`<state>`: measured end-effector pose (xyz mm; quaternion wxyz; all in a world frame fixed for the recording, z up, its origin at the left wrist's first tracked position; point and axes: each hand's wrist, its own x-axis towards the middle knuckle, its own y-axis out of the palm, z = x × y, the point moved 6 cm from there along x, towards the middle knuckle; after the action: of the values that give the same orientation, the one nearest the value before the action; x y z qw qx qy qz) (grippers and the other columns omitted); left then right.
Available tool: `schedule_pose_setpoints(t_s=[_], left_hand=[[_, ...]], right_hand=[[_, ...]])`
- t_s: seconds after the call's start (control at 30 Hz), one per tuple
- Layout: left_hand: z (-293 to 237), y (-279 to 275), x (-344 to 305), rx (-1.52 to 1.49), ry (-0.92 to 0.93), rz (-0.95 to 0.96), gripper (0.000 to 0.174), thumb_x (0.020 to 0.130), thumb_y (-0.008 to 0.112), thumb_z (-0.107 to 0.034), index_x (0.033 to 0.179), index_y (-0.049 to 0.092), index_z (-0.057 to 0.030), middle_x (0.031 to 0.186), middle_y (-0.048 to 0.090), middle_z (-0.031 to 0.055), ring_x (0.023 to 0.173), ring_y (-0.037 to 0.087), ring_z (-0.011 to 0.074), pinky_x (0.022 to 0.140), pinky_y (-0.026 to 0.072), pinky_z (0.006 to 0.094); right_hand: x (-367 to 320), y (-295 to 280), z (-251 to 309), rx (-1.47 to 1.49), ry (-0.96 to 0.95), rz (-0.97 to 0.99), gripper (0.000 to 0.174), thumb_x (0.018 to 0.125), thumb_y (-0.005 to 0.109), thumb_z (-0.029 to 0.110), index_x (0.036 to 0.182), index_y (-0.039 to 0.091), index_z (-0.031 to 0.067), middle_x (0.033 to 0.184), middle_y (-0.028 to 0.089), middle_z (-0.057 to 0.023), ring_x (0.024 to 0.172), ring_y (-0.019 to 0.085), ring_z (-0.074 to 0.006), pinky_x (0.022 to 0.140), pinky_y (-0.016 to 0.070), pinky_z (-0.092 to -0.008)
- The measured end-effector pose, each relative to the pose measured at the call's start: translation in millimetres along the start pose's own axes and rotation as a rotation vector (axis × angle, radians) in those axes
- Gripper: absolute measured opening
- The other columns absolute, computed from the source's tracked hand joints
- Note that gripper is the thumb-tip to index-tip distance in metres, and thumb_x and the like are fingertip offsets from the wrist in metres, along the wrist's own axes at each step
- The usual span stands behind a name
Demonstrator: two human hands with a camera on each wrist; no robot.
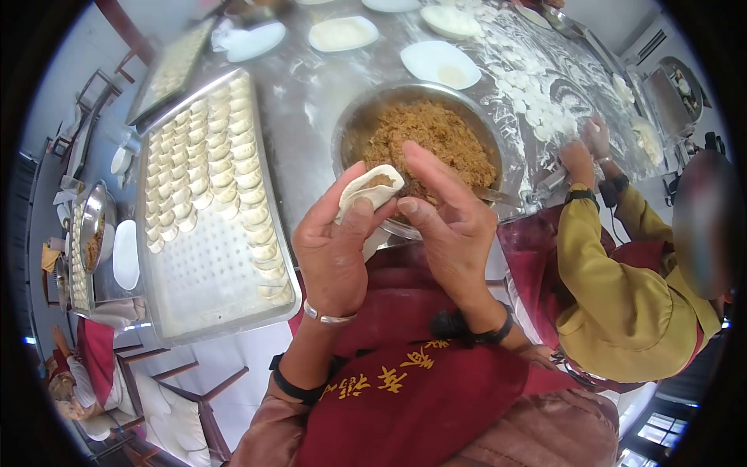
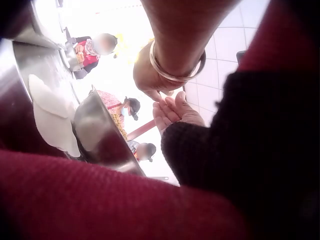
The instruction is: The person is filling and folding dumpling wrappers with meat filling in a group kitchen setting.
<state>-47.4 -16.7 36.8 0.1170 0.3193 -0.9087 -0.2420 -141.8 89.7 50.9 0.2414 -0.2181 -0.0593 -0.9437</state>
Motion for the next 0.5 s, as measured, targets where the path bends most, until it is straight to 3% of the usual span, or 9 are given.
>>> schedule_pose_setpoints(t_s=[0.3,0.5], left_hand=[[10,-5,-6,0.028,0.067,-0.061,0.042,0.098,0.058,-0.009,0.135,0.047,0.0092,0.126,0.059,0.0167,0.114,0.061,0.0241,0.098,0.0530,0.0366],[9,-3,-8,0.103,0.067,-0.069,0.038,0.097,0.057,-0.006,0.133,0.051,0.0077,0.125,0.060,0.0150,0.112,0.061,0.0213,0.096,0.0534,0.0338]], right_hand=[[-7,10,-5,0.316,0.219,0.013,0.025,0.087,0.069,-0.001,0.111,0.067,-0.0078,0.131,0.060,-0.0208,0.119,0.059,-0.0229,0.096,0.0506,-0.0300],[-9,13,-6,0.415,0.189,-0.048,0.018,0.087,0.068,-0.003,0.104,0.068,-0.0081,0.130,0.060,-0.0218,0.119,0.059,-0.0231,0.097,0.0504,-0.0301]])
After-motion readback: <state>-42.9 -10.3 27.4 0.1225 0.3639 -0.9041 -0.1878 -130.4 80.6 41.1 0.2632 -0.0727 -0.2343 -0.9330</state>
